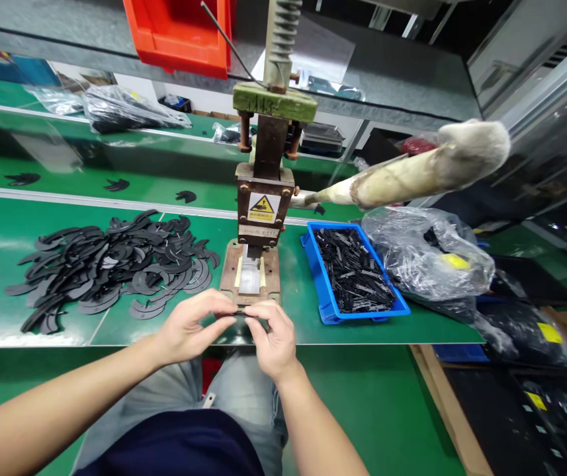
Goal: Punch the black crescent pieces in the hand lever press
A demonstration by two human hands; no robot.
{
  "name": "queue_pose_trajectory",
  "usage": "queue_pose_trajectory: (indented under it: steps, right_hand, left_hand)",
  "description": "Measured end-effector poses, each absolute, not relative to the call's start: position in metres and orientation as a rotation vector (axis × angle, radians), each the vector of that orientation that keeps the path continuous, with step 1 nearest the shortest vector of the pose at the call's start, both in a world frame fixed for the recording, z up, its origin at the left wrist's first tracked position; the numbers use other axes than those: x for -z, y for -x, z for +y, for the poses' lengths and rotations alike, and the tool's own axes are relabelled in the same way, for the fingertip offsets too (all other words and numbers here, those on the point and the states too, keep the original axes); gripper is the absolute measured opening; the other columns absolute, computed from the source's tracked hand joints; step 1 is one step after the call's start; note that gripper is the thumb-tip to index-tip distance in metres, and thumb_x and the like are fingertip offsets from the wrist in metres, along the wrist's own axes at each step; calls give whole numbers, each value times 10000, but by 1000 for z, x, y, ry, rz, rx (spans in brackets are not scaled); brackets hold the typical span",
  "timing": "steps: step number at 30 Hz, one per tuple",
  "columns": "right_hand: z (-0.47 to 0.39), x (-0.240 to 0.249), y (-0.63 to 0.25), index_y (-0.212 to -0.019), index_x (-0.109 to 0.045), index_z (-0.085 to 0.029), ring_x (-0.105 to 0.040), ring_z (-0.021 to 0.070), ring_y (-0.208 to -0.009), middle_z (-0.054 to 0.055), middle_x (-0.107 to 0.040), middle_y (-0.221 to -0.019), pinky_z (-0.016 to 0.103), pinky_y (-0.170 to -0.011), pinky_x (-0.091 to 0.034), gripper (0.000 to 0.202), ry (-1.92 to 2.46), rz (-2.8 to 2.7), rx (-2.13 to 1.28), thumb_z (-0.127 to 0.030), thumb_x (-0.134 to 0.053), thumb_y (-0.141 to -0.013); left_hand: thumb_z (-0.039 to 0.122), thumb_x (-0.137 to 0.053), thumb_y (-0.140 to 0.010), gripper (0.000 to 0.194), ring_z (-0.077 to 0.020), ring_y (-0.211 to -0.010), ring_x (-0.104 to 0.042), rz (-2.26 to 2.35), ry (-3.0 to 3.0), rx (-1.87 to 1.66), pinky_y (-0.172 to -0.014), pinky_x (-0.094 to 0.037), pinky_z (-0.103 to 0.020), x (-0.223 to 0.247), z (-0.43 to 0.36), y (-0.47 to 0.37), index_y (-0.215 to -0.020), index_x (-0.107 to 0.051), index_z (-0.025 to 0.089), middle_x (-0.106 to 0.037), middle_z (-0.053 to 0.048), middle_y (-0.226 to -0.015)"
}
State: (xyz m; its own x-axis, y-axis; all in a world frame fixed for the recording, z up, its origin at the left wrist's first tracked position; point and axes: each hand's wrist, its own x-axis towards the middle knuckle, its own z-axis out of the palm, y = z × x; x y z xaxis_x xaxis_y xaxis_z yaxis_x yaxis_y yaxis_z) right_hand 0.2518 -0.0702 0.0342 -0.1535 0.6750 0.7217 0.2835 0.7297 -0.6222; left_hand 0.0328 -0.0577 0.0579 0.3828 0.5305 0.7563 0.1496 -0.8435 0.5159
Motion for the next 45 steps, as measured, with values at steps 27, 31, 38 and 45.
queue_pose_trajectory:
  steps: [27,31,38,45]
  right_hand:
    - [-77,-134,-284,-663,-603,-233,-648,221,-878,11,-615,-724,681,-1162,-464,228,430,-1482,98,-264,-719,-857]
    - [-74,-130,-282,-656,-598,-239,-643,218,-853,3,-616,-728,685,-1160,-465,223,414,-1439,88,-279,-711,-844]
    - [-70,-129,-277,-652,-576,-239,-628,202,-828,-1,-586,-702,642,-1141,-479,252,377,-1385,100,-290,-709,-859]
    - [-72,-131,-277,-636,-559,-246,-639,207,-812,-5,-575,-685,620,-1132,-505,259,411,-1393,106,-288,-703,-847]
  left_hand:
    - [196,-516,-1037,292,-214,-1161,-701,1083,-2772,-992,-1055,-552,-351,-74,63,-36,-1173,-773,227,-778,-64,-1199]
    - [218,-515,-1018,328,-264,-1123,-692,1472,-2716,-879,-1040,-547,-414,-90,86,6,-1237,-758,219,-782,-93,-1205]
    - [121,-631,-804,621,-316,-1238,-617,1574,-2817,-119,-1044,-503,-441,-107,128,77,-1401,-695,276,-694,-82,-1445]
    - [137,-680,-723,669,-290,-1283,-615,1446,-2841,123,-1084,-478,-397,-110,142,65,-1368,-717,312,-663,-78,-1470]
